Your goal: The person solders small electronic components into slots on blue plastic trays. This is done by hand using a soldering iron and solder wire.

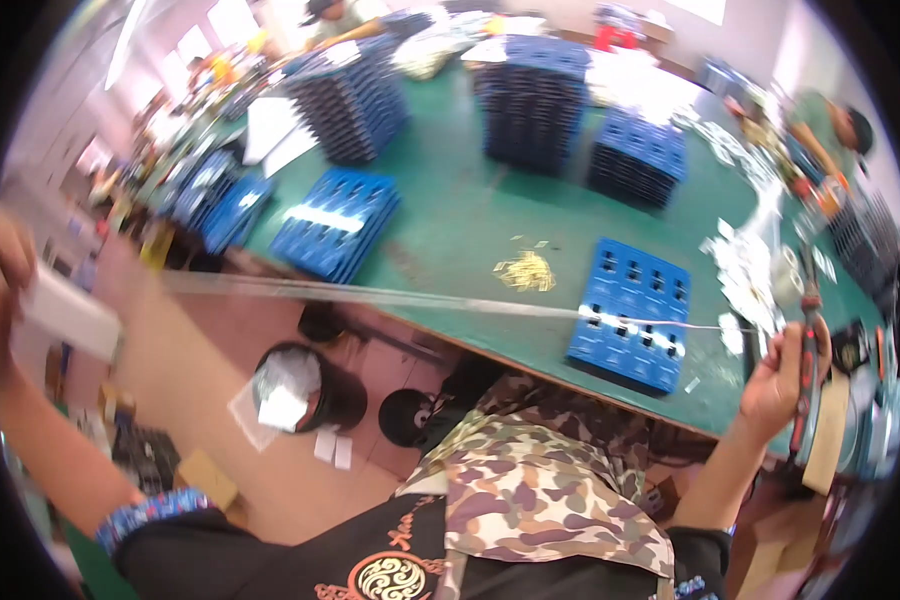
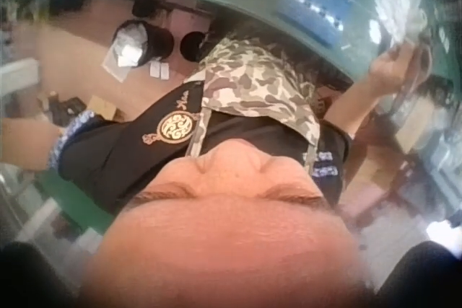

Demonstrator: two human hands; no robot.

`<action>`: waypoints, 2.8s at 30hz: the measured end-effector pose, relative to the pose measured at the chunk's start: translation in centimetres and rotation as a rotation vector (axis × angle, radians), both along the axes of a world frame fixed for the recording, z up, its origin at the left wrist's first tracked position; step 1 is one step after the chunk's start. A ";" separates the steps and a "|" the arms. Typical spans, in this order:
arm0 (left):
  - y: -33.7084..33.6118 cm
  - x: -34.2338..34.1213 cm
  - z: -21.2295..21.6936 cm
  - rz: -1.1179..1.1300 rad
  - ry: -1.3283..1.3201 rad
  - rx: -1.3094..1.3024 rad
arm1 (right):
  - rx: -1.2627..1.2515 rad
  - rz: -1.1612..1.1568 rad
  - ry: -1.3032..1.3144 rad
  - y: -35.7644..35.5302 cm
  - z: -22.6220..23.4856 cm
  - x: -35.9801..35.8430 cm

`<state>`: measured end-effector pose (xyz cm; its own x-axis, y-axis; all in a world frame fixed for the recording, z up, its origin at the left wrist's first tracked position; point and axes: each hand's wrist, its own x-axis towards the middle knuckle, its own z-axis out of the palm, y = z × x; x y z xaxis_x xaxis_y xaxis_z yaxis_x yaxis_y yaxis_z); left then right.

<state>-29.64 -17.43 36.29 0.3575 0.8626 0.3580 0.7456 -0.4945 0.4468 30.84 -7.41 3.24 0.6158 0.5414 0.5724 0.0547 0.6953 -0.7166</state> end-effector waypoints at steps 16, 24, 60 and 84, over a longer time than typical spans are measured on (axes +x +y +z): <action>12.4 29.9 -25.9 -0.861 -0.077 -0.351 | -0.125 0.187 -0.272 -5.9 0.8 -6.4; 14.0 38.2 -31.2 -0.697 -0.379 -0.882 | -0.213 0.155 -0.325 -4.7 -2.5 -4.7; 24.4 39.4 -36.1 -0.569 -0.103 -0.068 | -0.501 0.296 -0.458 0.5 -4.4 2.7; 24.5 39.5 -36.0 -0.566 -0.070 -0.073 | -0.513 0.314 -0.509 0.8 -3.8 2.5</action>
<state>9.89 7.02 0.32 0.7484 0.5668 0.3445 0.3408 -0.7742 0.5334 33.38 -6.65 -0.53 0.1195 0.9195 0.3744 0.3183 0.3217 -0.8918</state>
